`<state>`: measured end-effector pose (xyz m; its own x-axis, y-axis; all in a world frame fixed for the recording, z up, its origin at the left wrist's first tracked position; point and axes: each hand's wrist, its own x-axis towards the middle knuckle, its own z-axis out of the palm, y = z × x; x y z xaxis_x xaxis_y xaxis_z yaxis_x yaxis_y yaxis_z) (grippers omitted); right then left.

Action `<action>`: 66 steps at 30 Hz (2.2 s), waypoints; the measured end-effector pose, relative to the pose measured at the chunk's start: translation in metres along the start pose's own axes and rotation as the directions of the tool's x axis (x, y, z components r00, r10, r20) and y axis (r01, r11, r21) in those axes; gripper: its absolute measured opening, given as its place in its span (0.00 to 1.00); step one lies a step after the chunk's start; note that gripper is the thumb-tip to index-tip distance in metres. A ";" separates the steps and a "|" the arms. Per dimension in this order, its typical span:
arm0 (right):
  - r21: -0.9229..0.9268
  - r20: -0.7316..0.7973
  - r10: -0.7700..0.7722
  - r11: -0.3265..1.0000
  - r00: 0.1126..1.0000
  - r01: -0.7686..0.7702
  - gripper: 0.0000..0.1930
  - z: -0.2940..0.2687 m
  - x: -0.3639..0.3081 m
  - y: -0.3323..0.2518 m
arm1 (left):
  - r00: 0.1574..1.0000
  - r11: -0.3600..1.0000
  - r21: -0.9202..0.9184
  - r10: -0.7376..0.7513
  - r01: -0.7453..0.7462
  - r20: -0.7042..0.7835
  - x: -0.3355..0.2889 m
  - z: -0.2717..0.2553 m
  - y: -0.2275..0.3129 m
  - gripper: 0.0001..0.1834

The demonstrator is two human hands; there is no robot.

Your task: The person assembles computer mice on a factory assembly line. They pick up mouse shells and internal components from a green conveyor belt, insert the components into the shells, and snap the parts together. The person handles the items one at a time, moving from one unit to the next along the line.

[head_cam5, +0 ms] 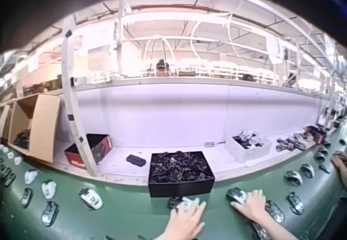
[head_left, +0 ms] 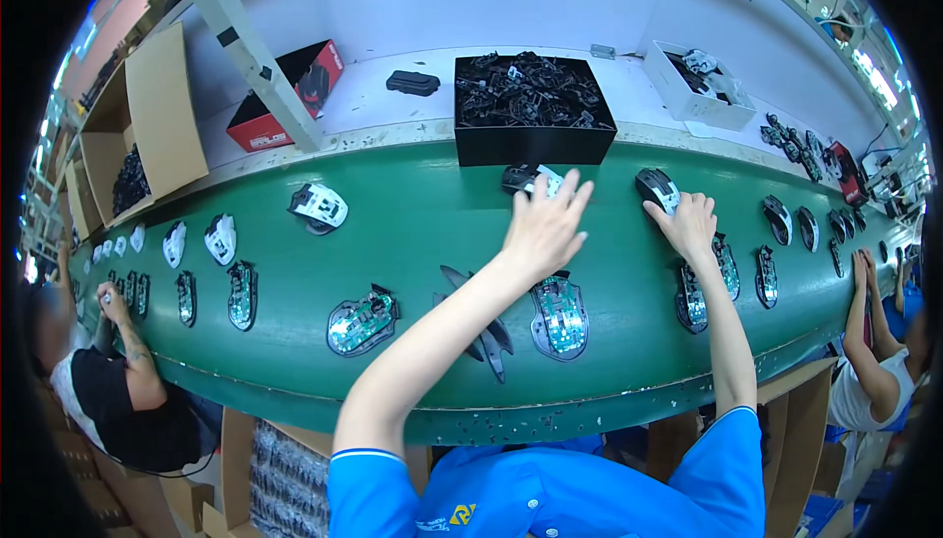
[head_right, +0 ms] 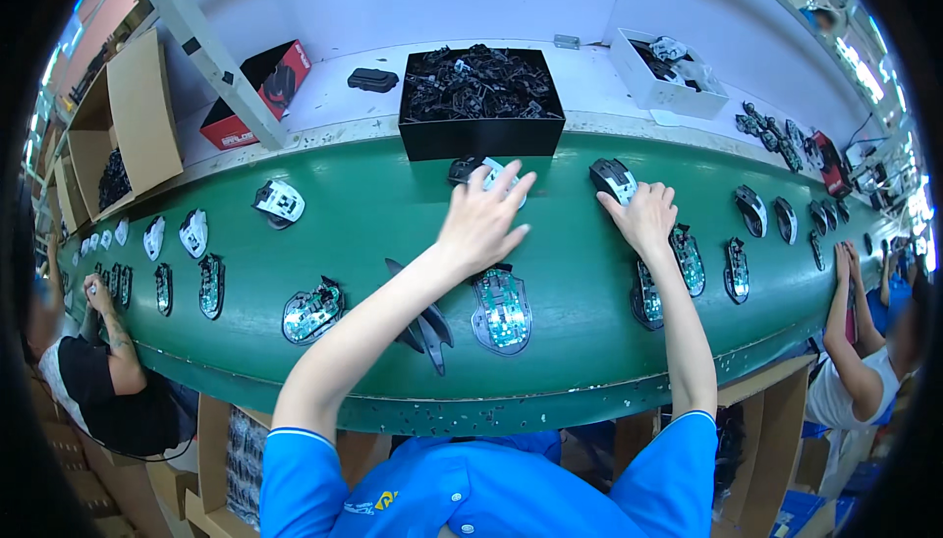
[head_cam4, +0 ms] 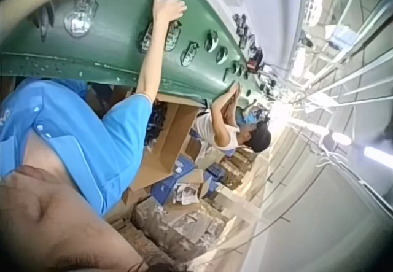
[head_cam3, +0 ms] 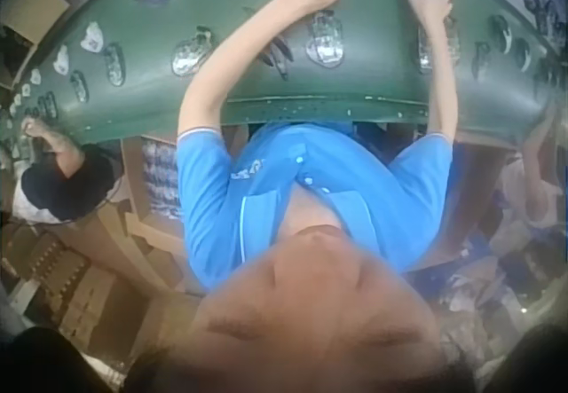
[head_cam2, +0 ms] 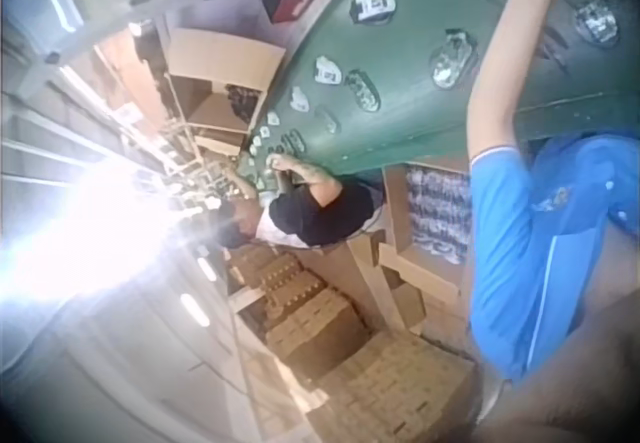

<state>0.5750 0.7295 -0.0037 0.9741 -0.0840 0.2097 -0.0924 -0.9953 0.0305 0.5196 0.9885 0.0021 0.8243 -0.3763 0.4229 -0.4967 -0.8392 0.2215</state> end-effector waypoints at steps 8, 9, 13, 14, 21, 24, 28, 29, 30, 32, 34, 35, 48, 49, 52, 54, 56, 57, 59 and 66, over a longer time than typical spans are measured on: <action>0.499 -0.099 -0.564 0.685 0.820 0.531 0.26 -0.088 -0.070 -0.038 | 0.986 0.995 0.085 0.029 -0.044 0.167 -0.011 0.004 -0.031 0.14; 0.566 -0.059 -0.682 0.578 0.729 0.587 0.25 -0.093 -0.081 -0.052 | 0.978 0.994 -0.002 0.107 -0.109 0.177 -0.026 -0.011 -0.046 0.09; 0.631 -0.041 -0.862 0.370 0.506 0.682 0.22 -0.077 -0.130 -0.106 | 0.966 0.936 -0.337 -0.011 0.100 0.257 -0.066 -0.059 -0.088 0.06; 0.590 -0.063 -0.872 0.360 0.486 0.722 0.22 -0.071 -0.135 -0.122 | 0.983 0.928 -0.358 -0.040 0.104 0.182 -0.071 -0.066 -0.094 0.07; 0.385 -0.013 -0.801 0.549 0.599 0.742 0.27 -0.043 -0.159 -0.186 | 0.821 0.818 0.195 -0.564 0.541 0.090 -0.083 -0.060 -0.084 0.43; 0.409 0.070 -0.792 0.577 0.606 0.707 0.25 -0.046 -0.160 -0.190 | 0.797 0.799 0.090 -0.600 0.594 0.066 -0.082 -0.051 -0.094 0.47; 0.389 0.036 -0.825 0.532 0.564 0.752 0.13 -0.060 -0.163 -0.180 | 0.797 0.810 0.061 -0.586 0.584 0.149 -0.074 -0.063 -0.104 0.42; 0.382 0.064 -0.831 0.532 0.553 0.755 0.13 -0.061 -0.165 -0.178 | 0.816 0.823 0.025 -0.567 0.568 0.113 -0.076 -0.062 -0.107 0.39; 0.375 0.089 -0.834 0.534 0.544 0.758 0.13 -0.062 -0.167 -0.177 | 0.834 0.834 -0.039 -0.546 0.550 0.083 -0.079 -0.065 -0.110 0.39; 0.379 0.126 -0.834 0.541 0.538 0.751 0.14 -0.061 -0.166 -0.175 | 0.861 0.849 -0.162 -0.508 0.503 0.015 -0.089 -0.070 -0.113 0.38; 0.424 0.154 -0.829 0.547 0.538 0.722 0.14 -0.058 -0.167 -0.176 | 0.743 0.550 -0.580 -0.652 0.601 0.152 -0.100 -0.098 -0.100 0.39; 0.445 0.221 -0.803 0.588 0.553 0.676 0.15 -0.061 -0.166 -0.175 | 0.679 0.358 -0.731 -0.708 0.581 0.193 -0.110 -0.104 -0.097 0.40; 0.771 0.343 -0.752 -0.117 0.564 -0.626 0.16 -0.149 -0.099 -0.127 | 0.725 -0.171 -0.844 -0.445 0.508 0.526 -0.161 -0.156 0.006 0.48; 0.774 0.318 -0.769 -0.127 0.554 -0.621 0.14 -0.153 -0.105 -0.126 | 0.729 -0.174 -0.837 -0.423 0.518 0.539 -0.160 -0.160 0.007 0.53; 0.794 0.285 -0.784 -0.129 0.551 -0.595 0.10 -0.163 -0.127 -0.125 | 0.843 -0.229 -0.900 -0.323 0.371 0.430 -0.162 -0.167 0.013 0.60; 0.886 0.272 -0.758 -0.043 0.592 -0.462 0.09 -0.168 -0.137 -0.125 | 0.846 -0.277 -0.885 -0.287 0.374 0.448 -0.163 -0.173 0.019 0.66; 0.937 0.244 -0.739 0.013 0.628 -0.349 0.08 -0.171 -0.142 -0.126 | 0.851 -0.252 -0.889 -0.277 0.383 0.445 -0.162 -0.182 0.027 0.66; 0.940 0.194 -0.739 -0.048 0.645 -0.339 0.08 -0.172 -0.145 -0.130 | 0.873 -0.149 -0.918 -0.283 0.368 0.397 -0.164 -0.178 0.026 0.66; 0.962 0.106 -0.714 -0.102 0.692 -0.253 0.08 -0.175 -0.152 -0.136 | 0.878 -0.090 -0.925 -0.292 0.368 0.378 -0.165 -0.179 0.028 0.64; 0.985 0.118 -0.732 -0.002 0.672 -0.174 0.09 -0.171 -0.157 -0.137 | 0.886 0.144 -0.916 -0.348 0.375 0.308 -0.172 -0.176 0.031 0.62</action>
<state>0.3990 0.8876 0.1262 0.7460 0.6659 0.0035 0.0335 -0.0322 -0.9989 0.3144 1.0969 0.0908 0.9864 -0.1622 0.0272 -0.0114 0.0972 0.9952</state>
